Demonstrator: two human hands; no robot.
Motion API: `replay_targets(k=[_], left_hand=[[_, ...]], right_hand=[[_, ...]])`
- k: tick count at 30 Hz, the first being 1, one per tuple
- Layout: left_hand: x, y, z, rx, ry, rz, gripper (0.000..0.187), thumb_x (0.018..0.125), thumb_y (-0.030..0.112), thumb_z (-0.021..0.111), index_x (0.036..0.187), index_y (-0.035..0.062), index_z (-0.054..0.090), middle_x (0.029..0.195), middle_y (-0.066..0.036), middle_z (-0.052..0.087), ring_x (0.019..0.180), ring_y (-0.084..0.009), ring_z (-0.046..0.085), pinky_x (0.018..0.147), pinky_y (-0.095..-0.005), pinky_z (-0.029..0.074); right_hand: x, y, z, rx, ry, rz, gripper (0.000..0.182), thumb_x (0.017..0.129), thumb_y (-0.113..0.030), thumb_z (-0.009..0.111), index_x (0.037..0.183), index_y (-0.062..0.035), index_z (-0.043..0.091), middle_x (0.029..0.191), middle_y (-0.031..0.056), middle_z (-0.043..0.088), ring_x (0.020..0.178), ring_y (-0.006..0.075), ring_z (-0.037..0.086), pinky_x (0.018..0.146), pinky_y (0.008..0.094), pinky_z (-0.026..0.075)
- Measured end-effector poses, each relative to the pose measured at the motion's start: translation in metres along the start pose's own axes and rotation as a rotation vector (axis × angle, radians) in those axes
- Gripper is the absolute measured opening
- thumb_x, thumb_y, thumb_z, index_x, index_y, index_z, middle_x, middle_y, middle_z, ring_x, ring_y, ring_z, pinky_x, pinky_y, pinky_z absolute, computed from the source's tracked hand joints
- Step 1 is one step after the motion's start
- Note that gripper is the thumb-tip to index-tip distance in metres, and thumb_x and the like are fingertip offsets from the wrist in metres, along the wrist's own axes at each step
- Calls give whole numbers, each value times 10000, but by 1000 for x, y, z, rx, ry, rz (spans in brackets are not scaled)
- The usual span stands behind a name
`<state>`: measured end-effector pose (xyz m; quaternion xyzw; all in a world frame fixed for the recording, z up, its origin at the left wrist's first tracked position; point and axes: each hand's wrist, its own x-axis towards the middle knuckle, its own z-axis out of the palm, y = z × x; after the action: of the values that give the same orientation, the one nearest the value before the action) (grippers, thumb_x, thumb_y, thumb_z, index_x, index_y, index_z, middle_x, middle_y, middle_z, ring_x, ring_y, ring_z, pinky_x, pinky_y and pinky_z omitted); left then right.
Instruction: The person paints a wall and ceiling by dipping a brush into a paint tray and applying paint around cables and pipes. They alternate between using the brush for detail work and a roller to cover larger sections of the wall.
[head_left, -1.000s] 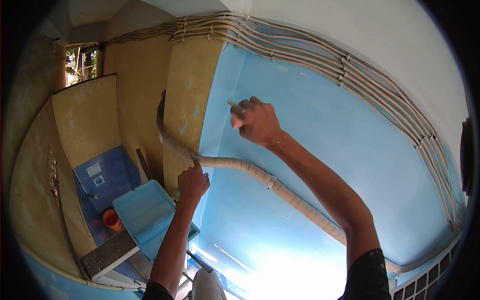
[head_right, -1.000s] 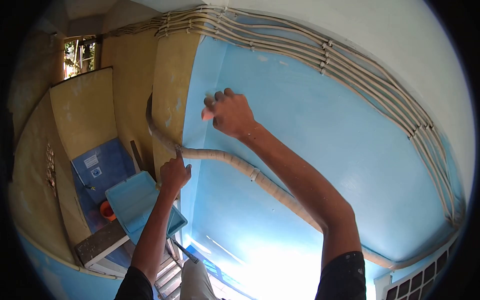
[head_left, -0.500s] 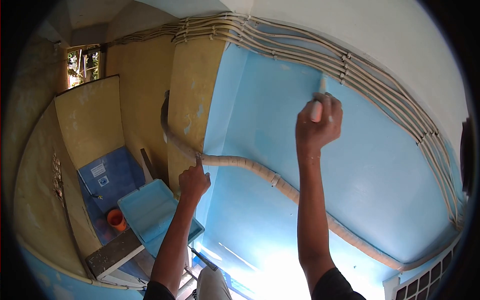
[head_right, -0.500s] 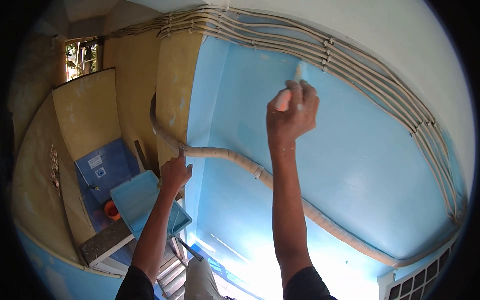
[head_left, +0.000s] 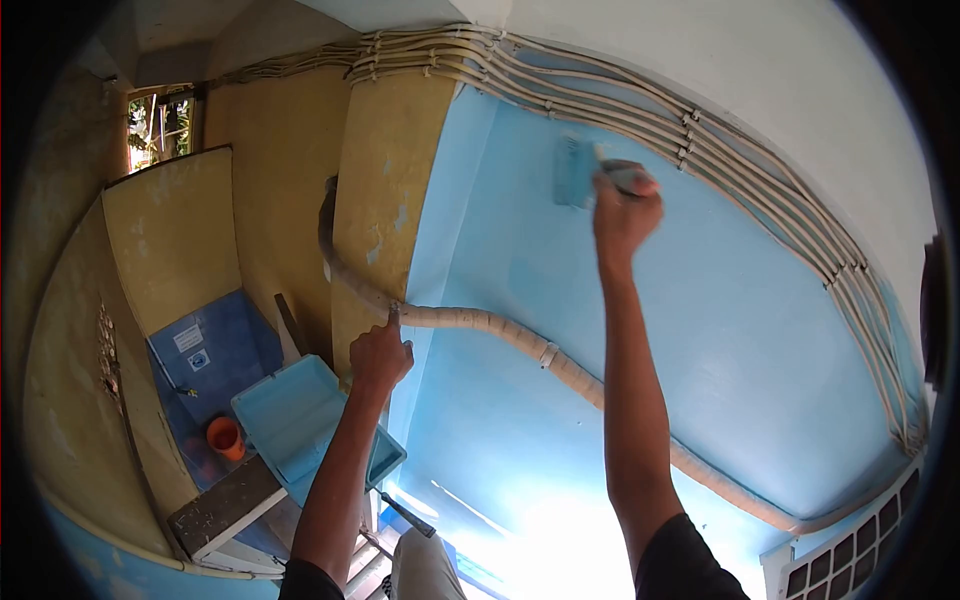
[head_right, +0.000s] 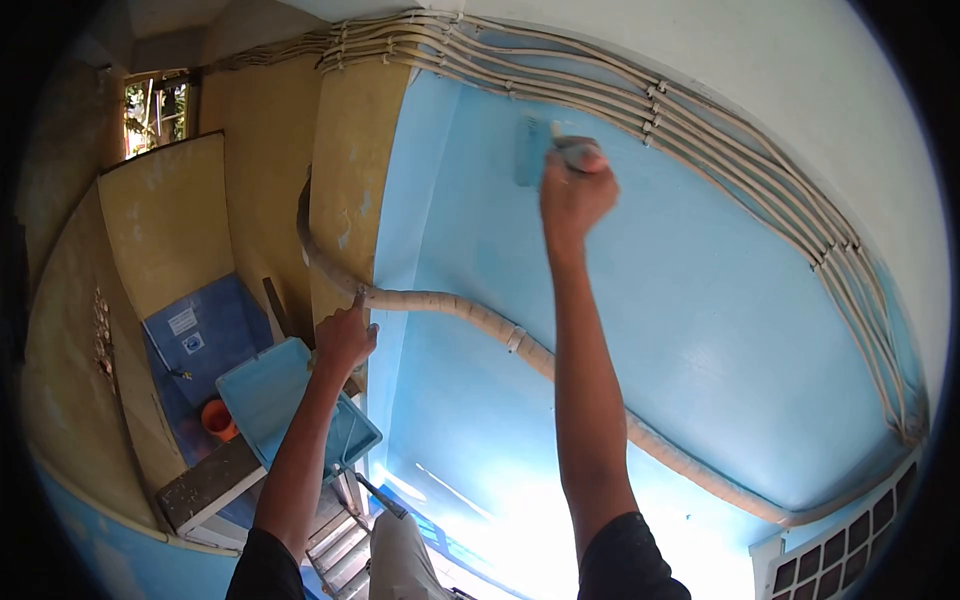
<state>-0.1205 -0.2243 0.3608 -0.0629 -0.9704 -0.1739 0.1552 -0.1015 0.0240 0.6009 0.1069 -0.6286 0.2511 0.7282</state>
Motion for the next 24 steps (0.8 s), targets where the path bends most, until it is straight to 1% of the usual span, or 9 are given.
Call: replay_targets(k=[3,6,8,10,15,17,19,22,24], left_hand=[[0,-6,-1,-21,-5,12,712,910,340,685,1524,129,394,910,-170,712,827,-343,725,749,-451,567],[2,-9,1,-24,-7,31,700,907,329,688,1519,142,404,909,-176,710,829,-346,725,757,-456,566],[3,-8,3,-5,9,46,703,905,318,691,1516,121,405,905,-174,714,822,-348,725,758,-457,567],[2,-4,2,6,22,49,707,902,314,696,1512,103,406,902,-171,718,820,-347,726,754,-455,569],[4,3,7,39,51,67,723,894,304,710,1499,52,404,893,-169,728,822,-342,729,742,-441,576],[3,3,9,83,62,57,730,891,305,716,1498,45,403,891,-175,729,820,-340,732,735,-435,581],[4,4,10,112,61,68,730,890,304,717,1496,43,404,889,-176,729,811,-340,733,733,-431,584],[5,-1,10,109,77,76,728,892,307,714,1498,49,404,883,-172,727,815,-342,733,739,-439,584],[6,-2,3,67,-15,52,775,887,335,707,1538,99,358,927,-210,705,868,-379,715,784,-478,576]], right_hand=[[0,2,-63,117,145,37,128,737,28,715,858,-11,724,738,76,682,666,141,626,652,272,505],[-7,-5,-103,-9,273,-71,155,760,84,671,851,-30,723,819,78,701,718,172,656,674,269,527],[-13,-17,-109,-471,429,-233,171,770,88,663,850,-52,720,886,78,701,784,208,676,690,313,553],[-26,-20,-88,-572,338,-364,198,772,53,660,870,-105,725,994,85,693,911,263,678,725,375,568],[-93,-1,5,-462,-189,-533,303,622,-91,767,908,-135,676,1105,166,674,864,290,640,633,378,530],[-99,-14,7,-330,-290,-460,250,655,-65,747,889,-121,679,1024,135,697,820,275,648,628,373,524],[-102,-13,6,126,-350,-47,161,711,-26,715,853,-95,681,912,90,709,747,271,655,630,356,524],[-97,35,-36,228,-31,10,73,791,70,695,799,-1,678,886,82,726,746,198,692,690,304,536],[-85,19,-99,290,88,322,26,850,45,722,851,61,701,989,83,724,850,135,660,726,267,538]])
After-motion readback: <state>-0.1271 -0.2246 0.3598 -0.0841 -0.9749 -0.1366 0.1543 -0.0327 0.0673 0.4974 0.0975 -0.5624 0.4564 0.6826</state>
